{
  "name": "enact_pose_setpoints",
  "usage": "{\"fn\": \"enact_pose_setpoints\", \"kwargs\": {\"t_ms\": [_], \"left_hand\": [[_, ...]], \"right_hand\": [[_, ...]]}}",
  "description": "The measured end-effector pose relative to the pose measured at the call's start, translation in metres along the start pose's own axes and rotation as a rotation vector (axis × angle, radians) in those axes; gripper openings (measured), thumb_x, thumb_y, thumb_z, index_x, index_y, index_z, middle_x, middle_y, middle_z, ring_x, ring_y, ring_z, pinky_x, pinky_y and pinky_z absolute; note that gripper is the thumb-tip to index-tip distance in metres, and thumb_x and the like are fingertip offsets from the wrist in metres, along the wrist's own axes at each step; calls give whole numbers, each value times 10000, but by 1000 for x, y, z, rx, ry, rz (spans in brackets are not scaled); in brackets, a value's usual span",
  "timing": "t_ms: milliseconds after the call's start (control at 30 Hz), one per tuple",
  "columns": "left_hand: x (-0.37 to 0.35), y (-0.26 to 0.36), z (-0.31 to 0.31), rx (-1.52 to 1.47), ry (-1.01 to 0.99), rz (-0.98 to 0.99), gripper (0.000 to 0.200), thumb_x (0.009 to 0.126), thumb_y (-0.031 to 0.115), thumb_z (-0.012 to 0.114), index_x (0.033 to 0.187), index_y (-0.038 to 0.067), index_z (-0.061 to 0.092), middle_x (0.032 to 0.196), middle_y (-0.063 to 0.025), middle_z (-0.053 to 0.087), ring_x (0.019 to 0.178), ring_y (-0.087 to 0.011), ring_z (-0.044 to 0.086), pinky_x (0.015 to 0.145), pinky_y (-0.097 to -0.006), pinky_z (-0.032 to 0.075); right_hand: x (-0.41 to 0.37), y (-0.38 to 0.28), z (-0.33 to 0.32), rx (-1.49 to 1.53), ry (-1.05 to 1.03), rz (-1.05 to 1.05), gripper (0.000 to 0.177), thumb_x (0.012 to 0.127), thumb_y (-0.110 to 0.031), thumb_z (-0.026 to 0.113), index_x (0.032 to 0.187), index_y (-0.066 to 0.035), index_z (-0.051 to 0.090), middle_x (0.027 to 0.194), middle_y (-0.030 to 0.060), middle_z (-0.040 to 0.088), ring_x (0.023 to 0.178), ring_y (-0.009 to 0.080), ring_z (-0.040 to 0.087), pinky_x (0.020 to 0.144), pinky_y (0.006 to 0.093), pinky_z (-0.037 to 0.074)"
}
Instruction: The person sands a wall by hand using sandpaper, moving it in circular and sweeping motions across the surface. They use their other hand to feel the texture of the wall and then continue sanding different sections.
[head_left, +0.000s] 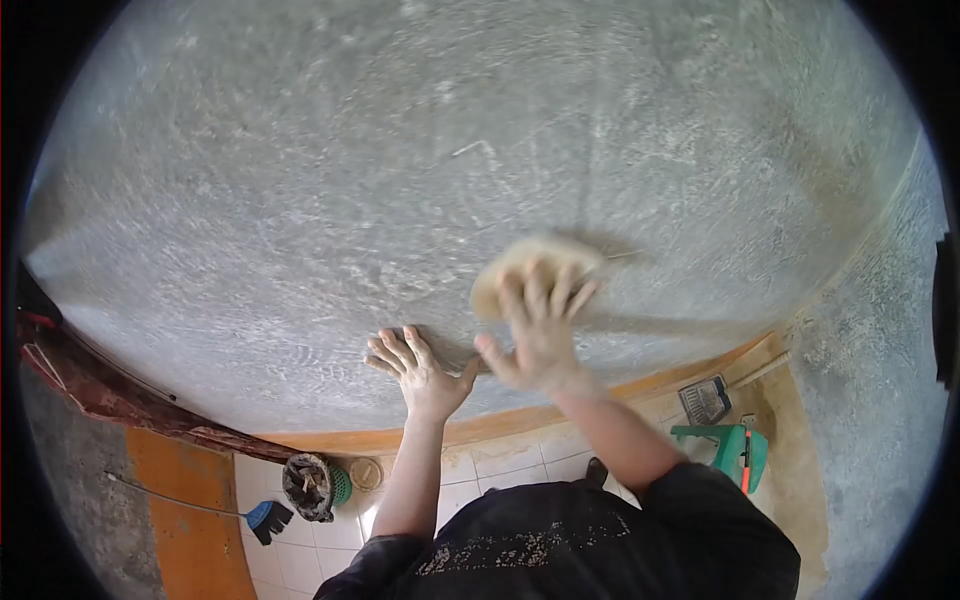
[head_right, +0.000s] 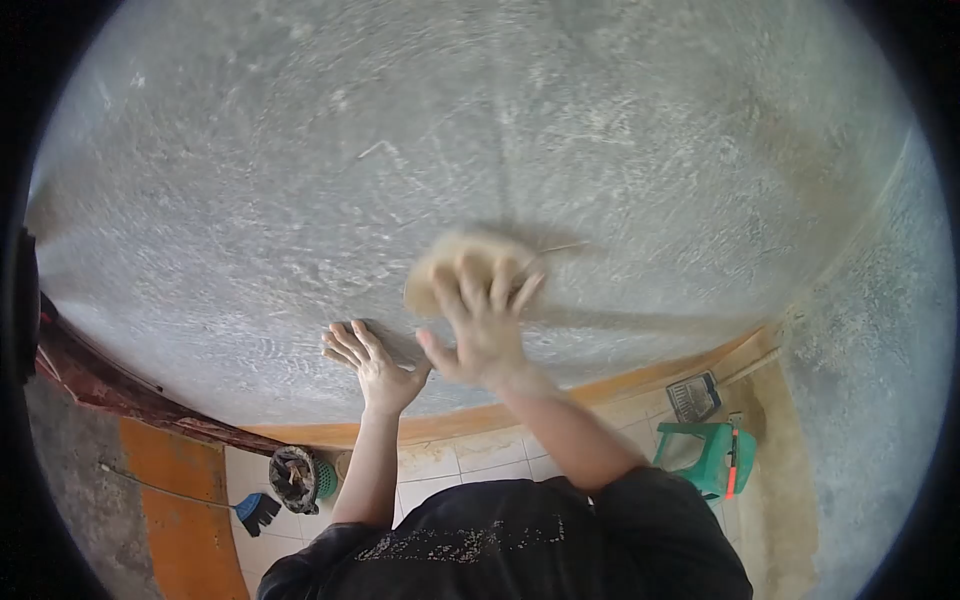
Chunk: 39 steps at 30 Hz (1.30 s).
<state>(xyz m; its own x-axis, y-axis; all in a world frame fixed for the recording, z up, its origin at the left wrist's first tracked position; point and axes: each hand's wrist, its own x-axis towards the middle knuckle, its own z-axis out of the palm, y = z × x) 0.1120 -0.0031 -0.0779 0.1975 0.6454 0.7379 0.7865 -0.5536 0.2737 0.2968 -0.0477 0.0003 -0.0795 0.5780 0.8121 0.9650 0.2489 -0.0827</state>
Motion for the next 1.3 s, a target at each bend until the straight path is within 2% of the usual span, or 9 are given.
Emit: {"fn": "enact_pose_setpoints", "kwargs": {"t_ms": [67,167,367,567,767,933,1067,1167,1300], "left_hand": [[-1,-13,-9,65,-48,-6,1447,652,609,829,1531,29,-164,1552,-339,-209,1402,-538,-279,1065,-721,-158],[5,-37,-29,115,-42,-36,1495,640,629,831,1513,23,-221,1546,-323,-263,1399,-519,-306,1073,-705,-164],[27,-46,-57,53,-8,-145,1518,625,697,799,1510,31,-239,1549,-312,-268,1404,-499,-314,1079,-693,-169],[7,-78,-48,-27,52,-197,1578,556,802,760,1513,31,-231,1564,-298,-246,1422,-476,-295,1108,-670,-151],[0,-120,-71,54,73,-291,1658,475,788,802,1498,49,-273,1564,-276,-265,1445,-457,-253,1141,-649,-103],[11,-136,-73,-203,309,-435,1068,933,612,516,1547,32,-137,1608,-242,-179,1477,-409,-204,1153,-605,-112],[15,-111,-83,-378,342,-614,1006,946,565,497,1556,20,-89,1623,-230,-146,1488,-388,-185,1176,-554,-97],[12,-67,-85,-227,472,-284,976,929,561,506,1564,0,23,1629,-256,2,1507,-400,-76,1186,-554,-71],[35,-16,-108,-305,243,441,836,875,552,541,1474,-12,392,1534,-238,362,1455,-445,251,1196,-564,95]], "right_hand": [[4,-31,-22,8,-1109,391,820,961,-619,364,1593,-168,100,1651,149,-65,1466,440,-202,1044,711,-224],[-82,29,41,-111,-5,59,871,957,-632,366,1584,-90,98,1628,231,-108,1458,470,-207,1055,728,-165],[90,-24,-23,30,252,83,840,963,-618,367,1592,-133,94,1643,185,-74,1459,462,-206,1051,710,-202],[-10,-100,52,191,-475,84,700,884,-518,512,1482,-165,422,1580,78,283,1406,460,207,1060,758,-52],[30,-43,13,43,127,171,756,976,-583,311,1577,-139,195,1657,120,-50,1473,445,-178,1053,708,-217],[88,-109,26,-118,-1,-228,774,963,-590,396,1574,-148,218,1647,169,52,1489,440,-110,1065,725,-161],[21,-123,51,18,-523,-198,762,885,-523,550,1542,-224,307,1585,66,294,1466,365,182,1006,839,24],[9,-100,22,-69,-673,-90,789,847,-507,592,1532,-208,338,1543,88,344,1405,416,276,985,842,91],[37,-84,11,-54,-386,-187,850,847,-535,582,1525,-96,318,1550,175,308,1426,484,197,1016,819,51]]}}
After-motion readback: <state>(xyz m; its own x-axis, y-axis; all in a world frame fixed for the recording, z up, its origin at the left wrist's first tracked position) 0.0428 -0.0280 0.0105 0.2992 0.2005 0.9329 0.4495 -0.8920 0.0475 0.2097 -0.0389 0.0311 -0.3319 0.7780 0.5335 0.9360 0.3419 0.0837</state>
